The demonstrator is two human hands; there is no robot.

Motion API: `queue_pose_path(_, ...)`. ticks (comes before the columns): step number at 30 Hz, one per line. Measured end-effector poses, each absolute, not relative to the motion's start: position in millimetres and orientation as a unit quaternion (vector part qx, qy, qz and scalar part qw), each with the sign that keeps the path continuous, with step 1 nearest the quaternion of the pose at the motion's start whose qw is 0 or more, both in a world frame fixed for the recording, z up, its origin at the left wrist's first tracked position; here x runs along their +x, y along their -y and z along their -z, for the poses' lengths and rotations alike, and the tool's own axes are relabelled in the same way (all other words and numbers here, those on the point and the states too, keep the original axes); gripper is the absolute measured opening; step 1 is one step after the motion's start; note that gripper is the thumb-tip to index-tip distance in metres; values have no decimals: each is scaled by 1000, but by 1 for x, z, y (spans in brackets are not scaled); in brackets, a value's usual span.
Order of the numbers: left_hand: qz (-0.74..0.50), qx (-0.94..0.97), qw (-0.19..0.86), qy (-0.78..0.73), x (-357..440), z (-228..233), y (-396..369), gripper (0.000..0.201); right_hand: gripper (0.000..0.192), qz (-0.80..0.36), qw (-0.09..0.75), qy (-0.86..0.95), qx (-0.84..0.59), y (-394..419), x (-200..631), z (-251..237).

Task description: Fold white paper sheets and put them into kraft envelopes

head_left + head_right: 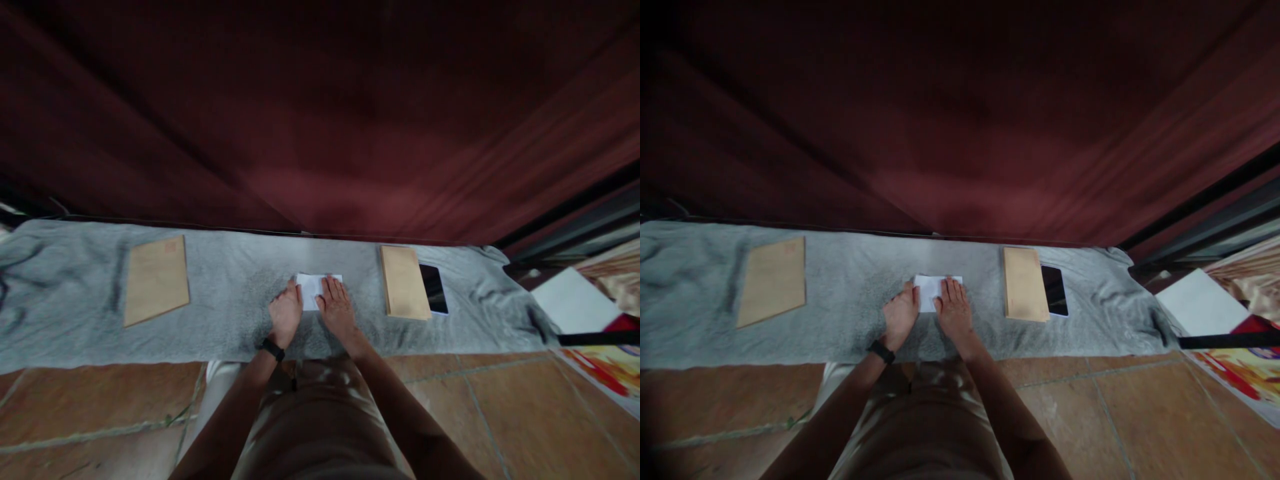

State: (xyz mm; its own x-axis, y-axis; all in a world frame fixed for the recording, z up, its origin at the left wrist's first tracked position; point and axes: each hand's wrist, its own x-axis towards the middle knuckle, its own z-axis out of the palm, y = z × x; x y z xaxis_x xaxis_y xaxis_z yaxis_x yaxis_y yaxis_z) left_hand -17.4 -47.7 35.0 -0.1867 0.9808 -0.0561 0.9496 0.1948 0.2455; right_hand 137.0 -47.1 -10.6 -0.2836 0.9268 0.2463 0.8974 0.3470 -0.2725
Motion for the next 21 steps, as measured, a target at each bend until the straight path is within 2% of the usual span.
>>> queue_pose_path(9, -109, 625, 90, -768, -21, -28, 46, 49, 56, -23, 174, 801, -573, 48, 134, 10)
queue_pose_path(14, -162, 657, 21, -736, -11, -27, 51, 42, 56, -27, 170, 801, -573, 47, 134, 11)
queue_pose_path(18, -191, 741, 26, -643, 7, -18, 57, 47, 53, -31, 162, 807, -567, 46, 135, 12)
queue_pose_path(21, -195, 751, 42, -630, 13, -8, 59, 55, 54, -32, 161, 811, -562, 47, 136, 12)
